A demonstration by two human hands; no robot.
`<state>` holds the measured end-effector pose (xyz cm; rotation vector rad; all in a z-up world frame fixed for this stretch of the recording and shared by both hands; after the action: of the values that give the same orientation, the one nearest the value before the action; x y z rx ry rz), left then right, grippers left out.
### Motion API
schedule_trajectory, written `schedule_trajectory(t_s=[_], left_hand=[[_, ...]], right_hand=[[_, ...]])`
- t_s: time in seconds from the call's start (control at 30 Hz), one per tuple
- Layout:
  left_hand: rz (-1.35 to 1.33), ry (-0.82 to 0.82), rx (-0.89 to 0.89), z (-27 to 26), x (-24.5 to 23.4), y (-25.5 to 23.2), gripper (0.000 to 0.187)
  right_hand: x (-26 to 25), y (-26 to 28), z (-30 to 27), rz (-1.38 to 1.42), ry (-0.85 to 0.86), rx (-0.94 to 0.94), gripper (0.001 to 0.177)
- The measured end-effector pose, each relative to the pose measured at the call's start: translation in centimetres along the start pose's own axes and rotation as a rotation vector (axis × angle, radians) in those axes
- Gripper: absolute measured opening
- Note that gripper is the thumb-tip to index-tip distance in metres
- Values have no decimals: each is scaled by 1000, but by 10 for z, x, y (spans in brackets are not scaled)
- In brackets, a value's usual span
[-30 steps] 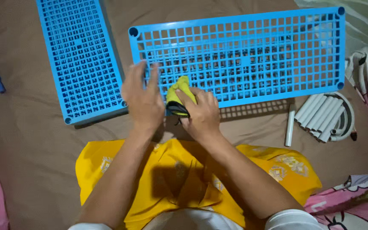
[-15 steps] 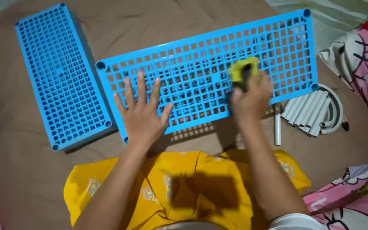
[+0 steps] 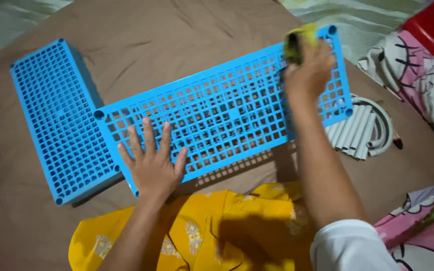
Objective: The person assembles a blue plastic rack by inserting white PVC pipes into the grid panels. They wipe the panels with a cloth, connect multiple pipe sections, and adjust the assembled frame on the bed.
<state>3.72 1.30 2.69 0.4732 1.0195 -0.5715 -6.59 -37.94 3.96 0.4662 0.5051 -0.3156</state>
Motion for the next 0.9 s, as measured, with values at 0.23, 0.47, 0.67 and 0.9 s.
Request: schedule_trajectory(t_s=[0.23,0.47,0.67,0.9], left_hand=[[31,36,26,18,5,9,69],[-48,189,47,62,26,29,75],[-101,187,86,94,36,41,67],[-286,81,277,81,22,-49,50]], right_hand=[[-37,-75,-5,-33,44,276,51],[-60,-30,-68,77,189,99,63],[-132,-124,-104,10,12,257,51],[-179,-164,-224,-174,112,695,50]])
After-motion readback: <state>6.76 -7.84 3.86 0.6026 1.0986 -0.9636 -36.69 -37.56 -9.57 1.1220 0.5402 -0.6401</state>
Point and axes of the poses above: each hand's wrist, its own z-axis towards the middle knuckle, its own x-axis out of the palm, y = z × x, the point moved 3 cm from there along z, towards the middle knuckle, and after that the axes turned 13 degrees about z, right-handed, at the moved point
